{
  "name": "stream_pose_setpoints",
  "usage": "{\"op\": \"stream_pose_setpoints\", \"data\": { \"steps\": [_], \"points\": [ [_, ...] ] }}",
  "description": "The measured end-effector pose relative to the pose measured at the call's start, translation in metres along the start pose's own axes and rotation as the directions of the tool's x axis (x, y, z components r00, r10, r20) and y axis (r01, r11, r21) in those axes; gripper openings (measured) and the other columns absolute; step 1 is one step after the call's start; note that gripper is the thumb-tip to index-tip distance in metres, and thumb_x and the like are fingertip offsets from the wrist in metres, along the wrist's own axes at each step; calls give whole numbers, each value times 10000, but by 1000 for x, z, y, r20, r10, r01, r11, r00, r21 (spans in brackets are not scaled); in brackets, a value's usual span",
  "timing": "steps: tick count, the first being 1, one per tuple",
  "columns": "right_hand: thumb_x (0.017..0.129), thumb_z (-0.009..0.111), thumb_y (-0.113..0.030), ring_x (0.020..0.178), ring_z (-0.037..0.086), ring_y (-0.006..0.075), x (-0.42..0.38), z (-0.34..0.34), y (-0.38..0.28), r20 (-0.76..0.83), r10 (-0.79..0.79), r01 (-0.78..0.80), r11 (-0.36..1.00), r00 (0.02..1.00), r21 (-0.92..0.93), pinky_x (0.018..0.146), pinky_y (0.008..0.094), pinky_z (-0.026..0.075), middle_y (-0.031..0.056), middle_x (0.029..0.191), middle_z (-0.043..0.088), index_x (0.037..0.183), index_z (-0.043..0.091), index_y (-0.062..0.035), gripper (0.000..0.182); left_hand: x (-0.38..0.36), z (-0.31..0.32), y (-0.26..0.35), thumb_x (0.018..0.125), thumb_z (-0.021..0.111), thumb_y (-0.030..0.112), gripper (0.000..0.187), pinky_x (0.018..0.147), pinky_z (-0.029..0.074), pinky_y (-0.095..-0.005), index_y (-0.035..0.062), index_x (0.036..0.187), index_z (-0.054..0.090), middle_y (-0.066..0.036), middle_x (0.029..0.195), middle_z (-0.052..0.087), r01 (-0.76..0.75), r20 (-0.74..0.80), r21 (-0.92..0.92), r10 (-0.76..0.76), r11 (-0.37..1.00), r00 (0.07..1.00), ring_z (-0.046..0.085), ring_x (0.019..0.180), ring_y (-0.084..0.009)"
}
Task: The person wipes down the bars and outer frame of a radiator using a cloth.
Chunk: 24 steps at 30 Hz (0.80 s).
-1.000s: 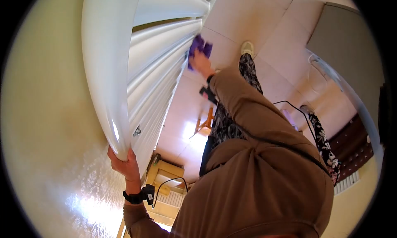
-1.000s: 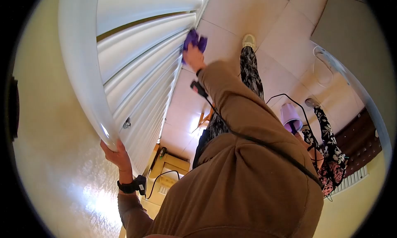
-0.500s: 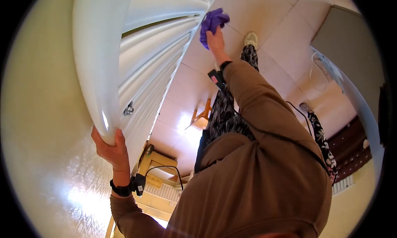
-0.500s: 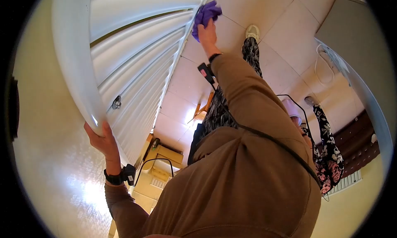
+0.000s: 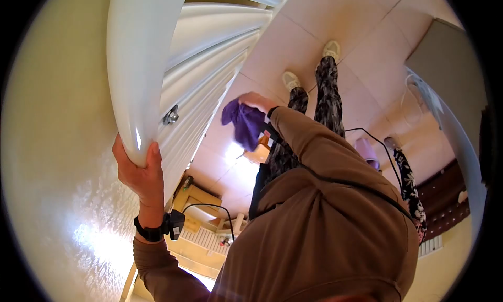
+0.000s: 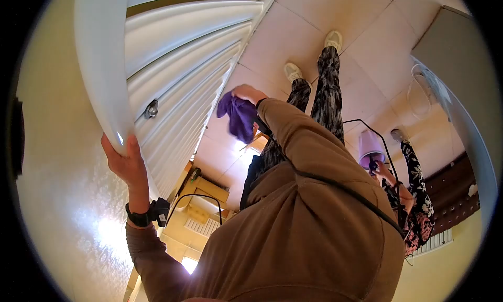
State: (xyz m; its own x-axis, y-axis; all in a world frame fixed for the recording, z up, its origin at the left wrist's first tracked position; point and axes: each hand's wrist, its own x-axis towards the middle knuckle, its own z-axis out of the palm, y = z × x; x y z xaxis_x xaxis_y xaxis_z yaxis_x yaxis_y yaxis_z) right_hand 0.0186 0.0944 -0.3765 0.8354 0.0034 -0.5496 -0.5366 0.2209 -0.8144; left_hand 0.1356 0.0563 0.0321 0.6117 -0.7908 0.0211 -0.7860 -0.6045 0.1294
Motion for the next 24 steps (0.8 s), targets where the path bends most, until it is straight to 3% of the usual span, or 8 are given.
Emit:
{"op": "stream_pose_setpoints", "data": {
  "steps": [3,7,12,15,18,19,20,24],
  "points": [
    [776,467,-298,959,558,366,4,-21,5,-518,385,-161,891,764,424,828,421,437,184,1003,600,1202,508,-142,456,0,0,1,756,683,283,514,663,478,-300,13,1145,481,-135,898,600,-16,1,12,16,1000,1000,599,741,-227],
    [774,468,-287,964,546,398,17,-34,-24,-684,345,-152,932,642,328,820,462,440,217,1040,564,1338,311,-153,601,-1,1,2,757,682,268,489,663,481,-303,20,1133,490,-137,905,598,18,-22,60,-17,998,1000,596,730,-227],
    [793,448,-261,974,566,351,26,3,-15,62,245,-200,892,968,-405,814,418,458,173,1084,582,1158,511,-109,400,-1,3,1,745,693,247,482,668,482,-306,30,1128,499,-125,904,604,-19,-45,13,20,1000,999,599,733,-221],
    [737,487,-217,904,595,318,5,21,13,102,61,-12,908,993,-420,748,408,464,144,986,624,1045,605,-103,349,-1,3,4,742,693,260,480,670,484,-315,42,1125,503,-122,919,609,26,-40,2,-26,1000,999,607,747,-236],
    [765,482,-198,971,575,322,-37,-2,25,53,168,-163,983,984,-88,798,382,450,166,1057,606,1077,600,-87,352,-2,1,5,743,690,285,476,675,488,-335,59,1120,509,-129,940,613,13,-42,49,-11,999,999,613,762,-271],
    [774,494,-201,966,572,304,-46,-5,36,-110,358,-294,877,927,380,812,370,439,159,1070,601,1110,572,-69,369,0,4,5,745,687,300,473,679,489,-348,68,1118,512,-133,947,615,-8,-53,76,12,997,999,615,771,-291],
    [783,505,-203,961,569,287,-54,-13,47,-170,565,-241,580,807,778,826,359,428,151,1084,595,1142,544,-52,392,1,4,8,745,687,300,473,679,489,-348,68,1118,512,-133,947,615,-33,-63,38,35,999,997,615,771,-291],
    [846,506,-276,909,551,205,-71,-58,24,-404,645,275,296,649,915,754,386,461,91,1054,558,1090,508,-82,312,1,0,17,786,622,400,487,711,482,-372,81,1135,507,-143,968,619,86,-7,46,-85,995,996,609,834,-319]
  ]
}}
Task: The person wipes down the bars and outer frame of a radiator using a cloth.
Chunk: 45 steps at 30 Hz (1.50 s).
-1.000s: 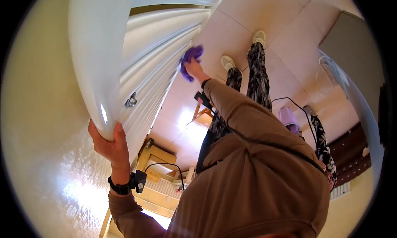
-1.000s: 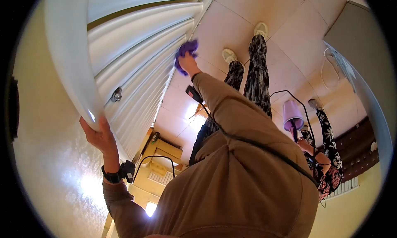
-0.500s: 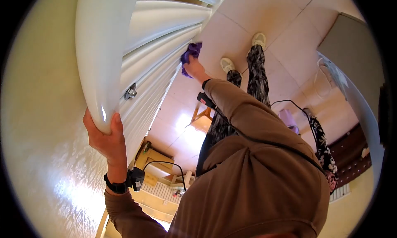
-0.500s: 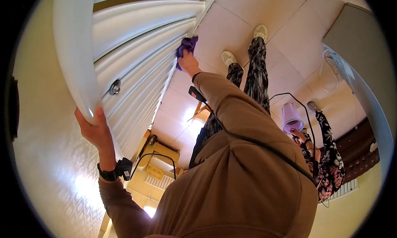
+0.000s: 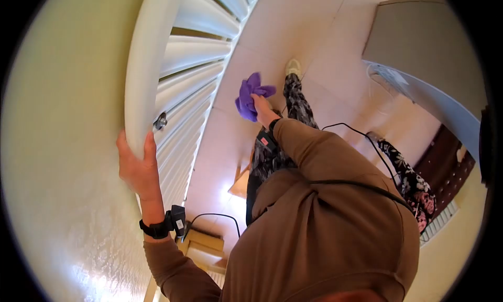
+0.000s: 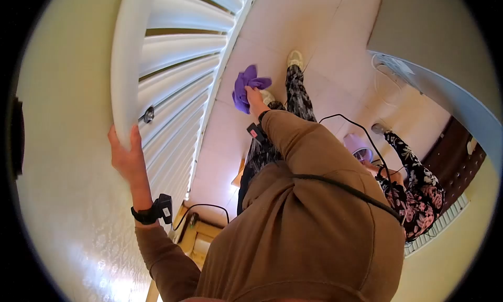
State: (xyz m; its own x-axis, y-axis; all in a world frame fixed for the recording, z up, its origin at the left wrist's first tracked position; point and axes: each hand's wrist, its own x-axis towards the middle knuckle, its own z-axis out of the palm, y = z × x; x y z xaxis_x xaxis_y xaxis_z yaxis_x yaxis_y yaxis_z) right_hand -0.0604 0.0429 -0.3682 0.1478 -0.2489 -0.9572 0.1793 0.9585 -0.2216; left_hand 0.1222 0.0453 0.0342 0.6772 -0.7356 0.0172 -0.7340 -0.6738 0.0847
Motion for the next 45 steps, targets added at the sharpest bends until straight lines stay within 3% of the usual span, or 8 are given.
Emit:
{"op": "stream_pose_setpoints", "data": {
  "steps": [6,11,15,21,31,35,39,45],
  "points": [
    [832,461,-189,736,593,207,-89,116,-105,368,-248,93,916,896,391,674,355,507,66,835,588,1009,488,-83,208,-1,-2,-4,784,572,494,541,682,486,-411,93,1139,498,-154,976,619,-56,-39,42,57,998,998,604,826,-341],
    [836,460,-163,686,531,140,-253,159,-154,314,-374,242,890,873,386,616,276,452,45,779,534,1037,477,-78,218,-3,-7,2,796,534,527,517,615,491,-402,98,1080,487,-113,950,619,-105,-30,59,107,993,994,613,776,-307],
    [843,508,-184,930,536,176,-323,161,-160,384,-516,412,852,765,323,827,277,418,80,1070,560,1247,409,-61,434,-1,-12,9,802,550,492,482,610,486,-403,100,1073,484,-118,941,608,-87,15,87,86,992,996,607,768,-315],
    [848,558,-196,911,539,176,-272,173,-173,236,-691,566,705,683,427,824,298,422,89,1054,570,1195,434,-44,399,-1,-6,2,777,596,455,483,608,486,-405,82,1068,498,-120,922,604,-107,-28,89,110,990,994,603,760,-320],
    [814,524,-214,672,568,218,-117,162,-244,70,-53,16,889,996,457,606,355,499,69,753,551,919,495,-108,152,0,-12,-3,733,649,449,511,567,500,-364,70,1051,520,-101,885,611,-109,-50,173,119,979,992,612,722,-279],
    [837,511,-203,626,552,193,-192,161,-271,365,-131,55,976,922,211,556,334,466,40,732,550,911,486,-123,112,6,-20,-5,708,684,419,496,543,494,-353,67,1021,531,-95,828,593,-219,-133,193,247,956,960,598,675,-268],
    [832,516,-190,844,529,112,-310,164,-305,499,-70,34,996,864,81,627,302,439,-13,944,519,1220,374,-220,413,11,-28,-3,685,702,408,489,522,489,-335,75,1001,531,-75,789,578,-230,-166,160,256,960,952,586,642,-254],
    [766,577,-76,911,526,147,-301,163,-313,639,-91,170,983,764,-63,725,296,447,18,1006,504,1247,341,-217,555,10,-37,-6,665,713,420,481,504,488,-323,83,961,542,-65,763,572,-188,-162,182,218,965,962,580,610,-240]
  ]
}}
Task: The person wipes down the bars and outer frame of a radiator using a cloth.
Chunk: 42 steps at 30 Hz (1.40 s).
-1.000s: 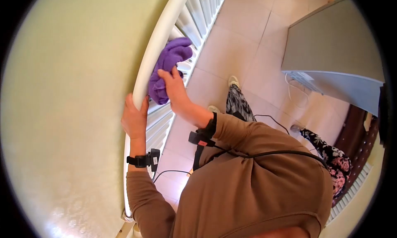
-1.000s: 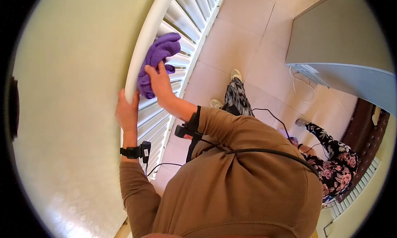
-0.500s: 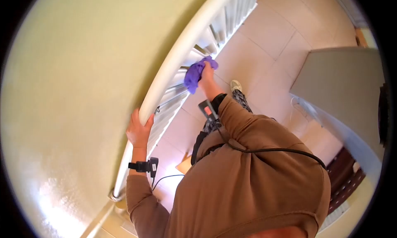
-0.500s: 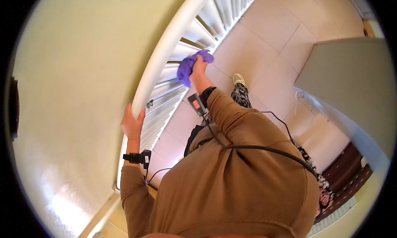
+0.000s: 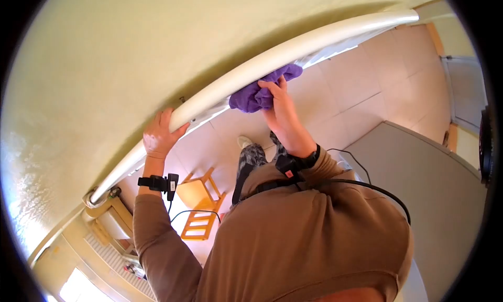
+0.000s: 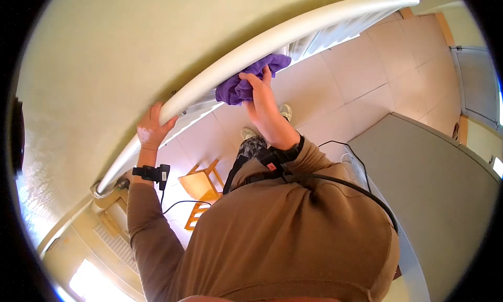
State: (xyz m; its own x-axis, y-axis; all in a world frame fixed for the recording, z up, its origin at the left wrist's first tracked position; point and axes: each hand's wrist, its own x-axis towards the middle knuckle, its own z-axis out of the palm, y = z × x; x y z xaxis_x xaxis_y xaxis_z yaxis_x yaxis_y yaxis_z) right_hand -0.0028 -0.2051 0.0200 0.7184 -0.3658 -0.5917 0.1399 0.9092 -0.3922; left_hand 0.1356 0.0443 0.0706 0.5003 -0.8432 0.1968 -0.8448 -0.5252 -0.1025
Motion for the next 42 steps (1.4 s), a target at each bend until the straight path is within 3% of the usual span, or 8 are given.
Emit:
{"op": "stream_pose_setpoints", "data": {
  "steps": [3,8,12,17,28,34,36,42],
  "points": [
    [752,585,-49,918,531,160,15,-7,3,-144,-14,26,996,989,82,742,311,462,30,1004,511,1217,360,-192,536,-2,2,-3,667,716,413,491,530,499,-328,89,991,539,-72,796,586,11,4,2,-11,1000,1000,594,637,-249],
    [756,580,-67,870,562,165,22,-33,-9,52,123,-128,986,991,106,743,319,482,16,917,548,1018,457,-151,301,-7,6,-7,681,709,408,493,551,512,-335,92,1017,535,-72,825,601,34,20,10,-34,999,999,608,660,-250],
    [763,585,-109,794,608,172,25,-37,4,39,31,-34,997,999,69,686,307,518,49,887,603,946,531,-70,195,-8,5,-7,685,697,447,482,478,500,-304,96,975,541,-51,764,584,-10,-85,15,11,1000,996,595,594,-223],
    [709,620,-37,951,530,192,-6,8,52,-85,-222,219,975,971,-41,797,319,467,87,1048,477,1205,289,-117,602,-17,11,-14,722,647,477,472,482,502,-322,108,993,533,-44,805,601,10,-114,1,-10,1000,993,602,618,-233],
    [736,639,-46,899,505,165,-7,14,51,-45,-475,471,878,879,-84,769,282,444,80,1041,494,1199,362,-65,539,-15,-12,-11,732,592,542,485,695,477,-410,137,993,535,-91,915,631,327,259,-213,-269,921,928,594,837,-300],
    [789,601,-73,917,506,177,-12,5,-5,17,-701,689,696,713,-202,799,290,429,86,1048,495,1255,391,-48,512,-13,-19,-8,722,593,547,497,715,474,-394,131,991,550,-107,890,637,352,279,-226,-286,908,917,596,833,-303],
    [780,606,-100,992,475,234,-4,-3,20,175,-826,687,306,536,-659,870,334,389,135,1098,452,1268,395,-45,534,-11,-23,-7,719,590,558,514,722,470,-399,124,990,545,-103,891,636,371,301,-228,-297,900,906,591,844,-304],
    [738,657,-113,870,532,321,-49,18,21,700,-557,818,-62,447,-571,750,341,457,148,1000,496,1108,576,-133,379,-13,-21,-6,704,604,561,534,730,459,-422,87,940,540,-133,880,626,376,319,-153,-315,914,894,581,855,-319]
  ]
}}
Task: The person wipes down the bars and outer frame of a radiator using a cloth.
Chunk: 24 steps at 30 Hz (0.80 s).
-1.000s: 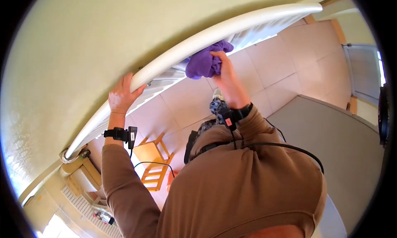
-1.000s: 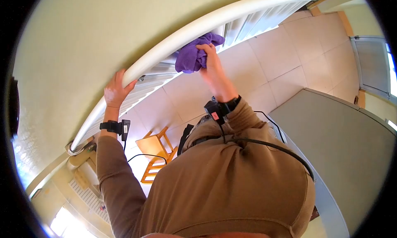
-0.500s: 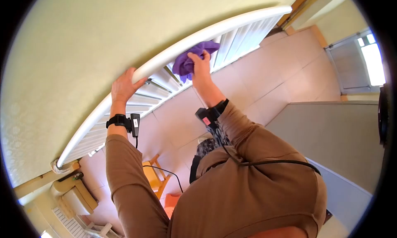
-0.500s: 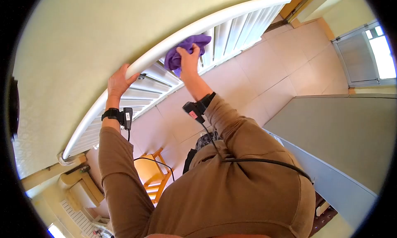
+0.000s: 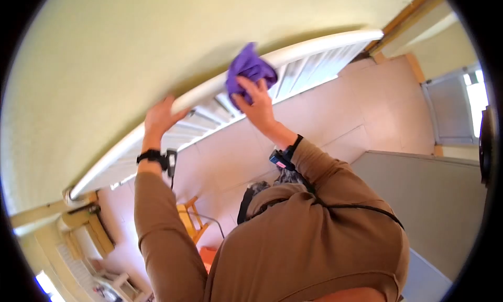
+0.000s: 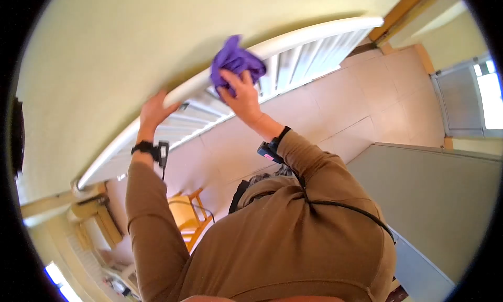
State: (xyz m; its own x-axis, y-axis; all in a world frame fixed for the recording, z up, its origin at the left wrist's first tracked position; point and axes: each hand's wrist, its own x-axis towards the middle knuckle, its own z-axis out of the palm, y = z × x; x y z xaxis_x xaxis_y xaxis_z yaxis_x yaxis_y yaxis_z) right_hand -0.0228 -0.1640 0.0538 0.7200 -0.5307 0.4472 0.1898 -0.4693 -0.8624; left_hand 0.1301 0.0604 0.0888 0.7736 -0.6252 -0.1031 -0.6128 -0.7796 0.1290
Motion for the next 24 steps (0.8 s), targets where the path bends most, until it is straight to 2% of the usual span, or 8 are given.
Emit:
{"op": "stream_pose_setpoints", "data": {
  "steps": [2,4,9,12,15,17,20,24],
  "points": [
    [699,662,-128,774,555,318,17,-15,11,55,-102,109,982,993,-155,652,360,481,121,945,498,1065,591,-186,377,3,2,0,697,621,544,535,706,465,-438,71,935,541,-160,878,619,-14,-33,24,15,1000,999,585,828,-338],
    [682,659,-139,720,564,293,35,-38,7,93,-130,146,970,987,-194,614,354,487,103,909,500,1019,599,-187,346,0,6,-3,687,665,490,510,644,486,-416,57,926,540,-148,870,619,-125,-203,59,135,990,970,595,792,-323],
    [654,654,-119,704,576,290,69,-120,41,35,-156,157,897,987,-413,584,357,500,83,904,533,970,606,-190,328,1,9,-4,662,705,433,453,615,485,-409,65,866,536,-117,814,603,-142,-214,45,148,989,966,591,738,-311],
    [668,627,-122,759,580,301,92,-184,70,-35,-51,27,870,998,-492,642,367,502,93,958,527,1013,597,-187,352,2,10,-3,645,724,391,416,601,482,-400,74,834,531,-104,776,590,-126,-228,84,142,988,963,586,710,-302],
    [719,570,-135,842,576,306,128,-246,100,-137,-45,-52,774,989,-631,697,373,495,90,1040,537,1060,588,-197,346,3,9,0,648,725,349,380,596,480,-392,83,833,527,-101,787,581,-129,-240,40,135,991,961,583,718,-296],
    [754,517,-143,897,568,307,154,-283,120,-112,-104,-15,665,988,-746,726,379,494,101,1102,538,1099,577,-215,358,3,9,0,653,720,353,385,601,479,-396,77,836,523,-106,793,578,-112,-221,48,120,992,968,580,725,-300],
    [785,470,-192,1013,542,320,188,-325,143,-147,46,-153,436,988,-887,837,412,453,117,1201,511,1171,533,-246,395,4,11,-4,664,706,371,410,617,472,-408,60,847,512,-122,803,567,-133,-213,67,144,989,966,569,740,-316],
    [801,433,-235,1127,481,308,234,-373,168,-197,314,-294,296,929,-909,935,413,388,96,1272,478,1241,478,-268,444,2,8,-3,668,690,424,470,646,469,-425,54,903,521,-140,825,571,-79,-137,73,88,994,987,564,774,-335]
  ]
}}
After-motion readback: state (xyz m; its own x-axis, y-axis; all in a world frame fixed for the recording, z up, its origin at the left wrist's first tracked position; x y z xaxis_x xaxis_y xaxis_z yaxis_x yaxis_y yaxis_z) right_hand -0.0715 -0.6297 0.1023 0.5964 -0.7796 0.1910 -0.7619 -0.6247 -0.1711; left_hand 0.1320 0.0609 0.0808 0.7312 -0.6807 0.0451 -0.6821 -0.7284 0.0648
